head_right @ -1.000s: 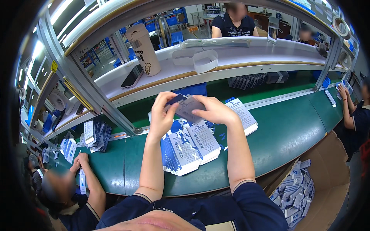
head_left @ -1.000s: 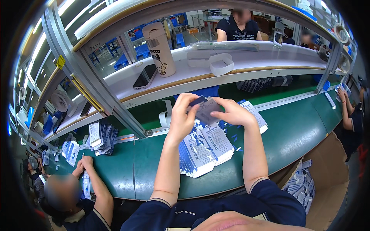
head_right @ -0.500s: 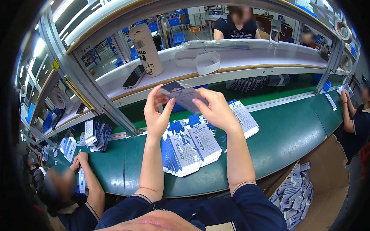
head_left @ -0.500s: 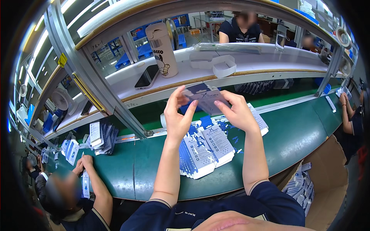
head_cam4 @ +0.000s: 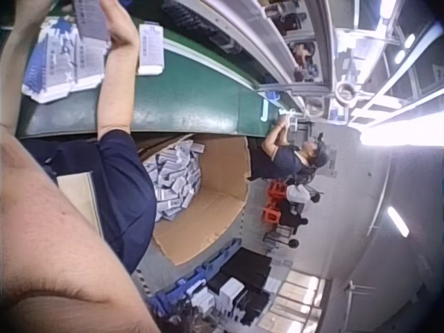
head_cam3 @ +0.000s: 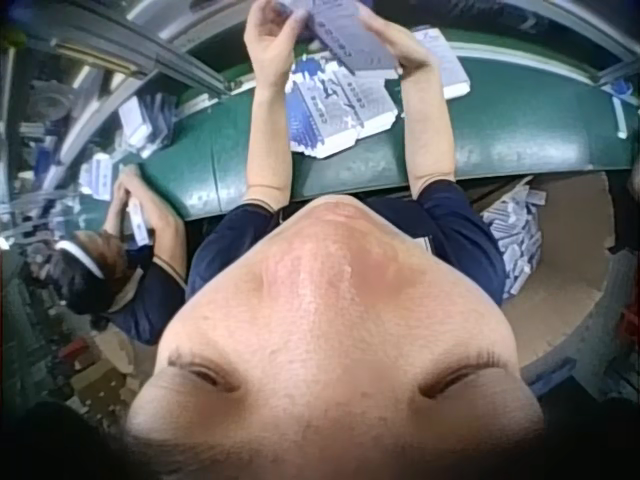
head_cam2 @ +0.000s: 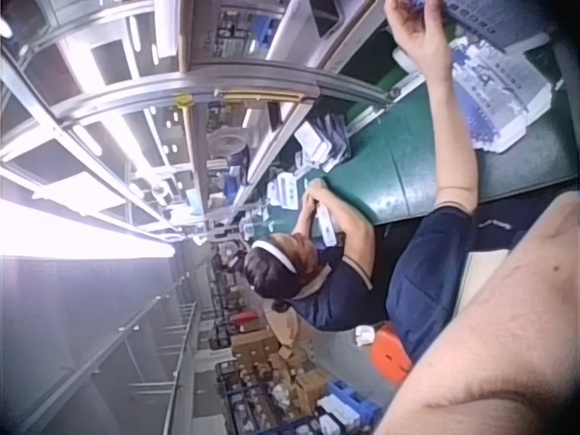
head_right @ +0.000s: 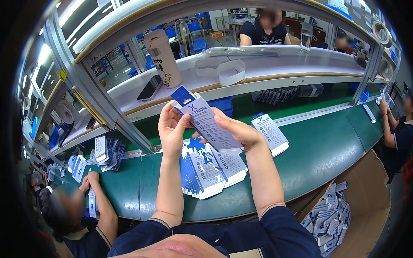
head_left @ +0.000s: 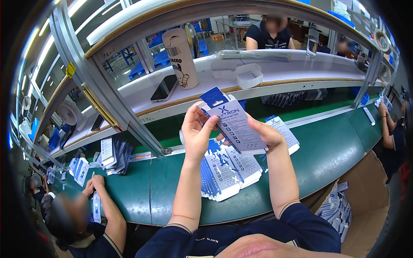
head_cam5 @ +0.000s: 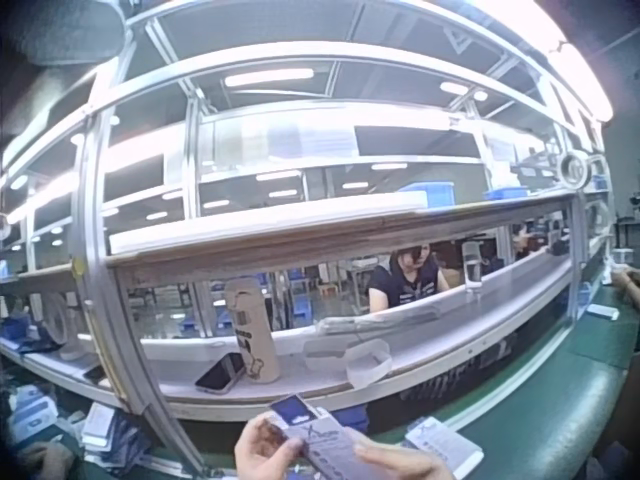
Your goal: The person repeatedly folds small blue and white cardboard packages at a workstation. They pick up a flat piece, fold the sides and top flaps to form a small box, and place the finished unit on a growing stack. The process is continuous and repetitive throughout the clip.
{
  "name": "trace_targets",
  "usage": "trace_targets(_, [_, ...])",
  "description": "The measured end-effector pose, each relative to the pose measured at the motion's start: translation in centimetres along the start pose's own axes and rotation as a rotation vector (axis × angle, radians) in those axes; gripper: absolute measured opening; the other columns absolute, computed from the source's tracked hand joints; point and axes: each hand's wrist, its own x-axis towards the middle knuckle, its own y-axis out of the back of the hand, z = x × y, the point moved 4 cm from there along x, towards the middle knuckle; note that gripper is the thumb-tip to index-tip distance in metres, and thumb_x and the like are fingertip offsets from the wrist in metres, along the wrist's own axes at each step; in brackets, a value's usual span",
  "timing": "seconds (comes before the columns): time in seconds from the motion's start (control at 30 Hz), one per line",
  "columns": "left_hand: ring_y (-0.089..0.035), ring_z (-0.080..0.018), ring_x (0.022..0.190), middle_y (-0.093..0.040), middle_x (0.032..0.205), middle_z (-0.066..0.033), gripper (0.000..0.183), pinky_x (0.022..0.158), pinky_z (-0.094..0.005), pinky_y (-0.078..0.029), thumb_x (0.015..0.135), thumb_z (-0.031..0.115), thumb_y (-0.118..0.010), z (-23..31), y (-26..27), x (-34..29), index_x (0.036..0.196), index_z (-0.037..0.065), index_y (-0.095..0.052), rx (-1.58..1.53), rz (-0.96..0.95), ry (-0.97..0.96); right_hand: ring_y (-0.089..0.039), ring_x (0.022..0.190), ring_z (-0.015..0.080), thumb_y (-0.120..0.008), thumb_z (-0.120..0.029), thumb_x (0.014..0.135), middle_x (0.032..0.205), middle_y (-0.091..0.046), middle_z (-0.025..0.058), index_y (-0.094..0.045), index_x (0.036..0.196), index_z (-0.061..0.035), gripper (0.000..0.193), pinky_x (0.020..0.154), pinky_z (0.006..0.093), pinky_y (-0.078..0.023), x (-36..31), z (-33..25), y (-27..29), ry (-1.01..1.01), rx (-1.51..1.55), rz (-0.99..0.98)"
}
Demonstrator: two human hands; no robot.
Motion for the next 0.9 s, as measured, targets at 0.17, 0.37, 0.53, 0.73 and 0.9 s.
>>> trace_targets(0.17, [-0.058, -0.0118, 0.084, -0.061, 0.1, -0.0062, 0.057, 0.076, -0.0262, -0.052, 0.086, 0.003, -0.069, -0.4, 0.4, 0.3, 0.138, 0.004, -0.044, 0.201, -0.002, -0.086, -0.054, 0.119, 0.0297, -0.062, -0.04, 0.091, 0.134, -0.048, 0.0182, -0.029, 0.147, -0.0047, 0.074, 0.101, 0.0412, -0.043, 0.2, 0.0, 0.8, -0.048, 0.037, 0.043])
trace_targets(0.37, [-0.065, -0.015, 0.099, -0.064, 0.112, -0.0109, 0.04, 0.082, -0.0279, -0.053, 0.099, 0.023, -0.052, 0.0, 0.8, 0.5, 0.131, -0.001, -0.051, -0.107, 0.061, 0.245, -0.044, 0.128, 0.0271, -0.088, -0.015, 0.057, 0.138, -0.047, 0.0141, -0.038, 0.145, -0.0106, 0.101, 0.108, 0.038, -0.034, -0.5, -2.9, 0.4, 0.054, -1.118, 0.261])
trace_targets(0.53, [-0.066, -0.01, 0.081, -0.069, 0.1, -0.0103, 0.032, 0.07, -0.0213, -0.052, 0.093, 0.009, -0.056, -1.2, 1.9, 0.3, 0.121, -0.007, -0.06, -0.114, -0.045, 0.33, -0.045, 0.126, 0.0332, -0.085, -0.006, 0.056, 0.134, -0.051, 0.0142, -0.042, 0.144, -0.0161, 0.098, 0.106, 0.0421, -0.038, -0.9, -4.0, -1.4, 0.062, -1.306, 0.313])
trace_targets(0.73, [-0.069, -0.0174, 0.087, -0.069, 0.103, -0.0166, 0.038, 0.075, -0.0292, -0.058, 0.085, 0.003, -0.054, 0.2, 1.3, 0.2, 0.12, -0.012, -0.058, -0.087, -0.081, 0.305, -0.047, 0.125, 0.0318, -0.078, 0.002, 0.059, 0.132, -0.053, 0.0119, -0.047, 0.14, -0.0151, 0.088, 0.11, 0.0459, -0.033, -1.0, -4.4, -1.7, 0.163, -1.542, 0.365])
trace_targets(0.9, [-0.069, -0.0169, 0.083, -0.07, 0.098, -0.0158, 0.034, 0.072, -0.0291, -0.059, 0.084, -0.001, -0.054, 0.0, 1.6, 0.2, 0.116, -0.012, -0.06, 0.023, -0.079, 0.377, -0.047, 0.125, 0.0303, -0.071, 0.008, 0.06, 0.131, -0.053, 0.0091, -0.05, 0.137, -0.0148, 0.083, 0.113, 0.051, -0.028, -1.0, -4.5, -2.5, 0.21, -1.672, 0.41])
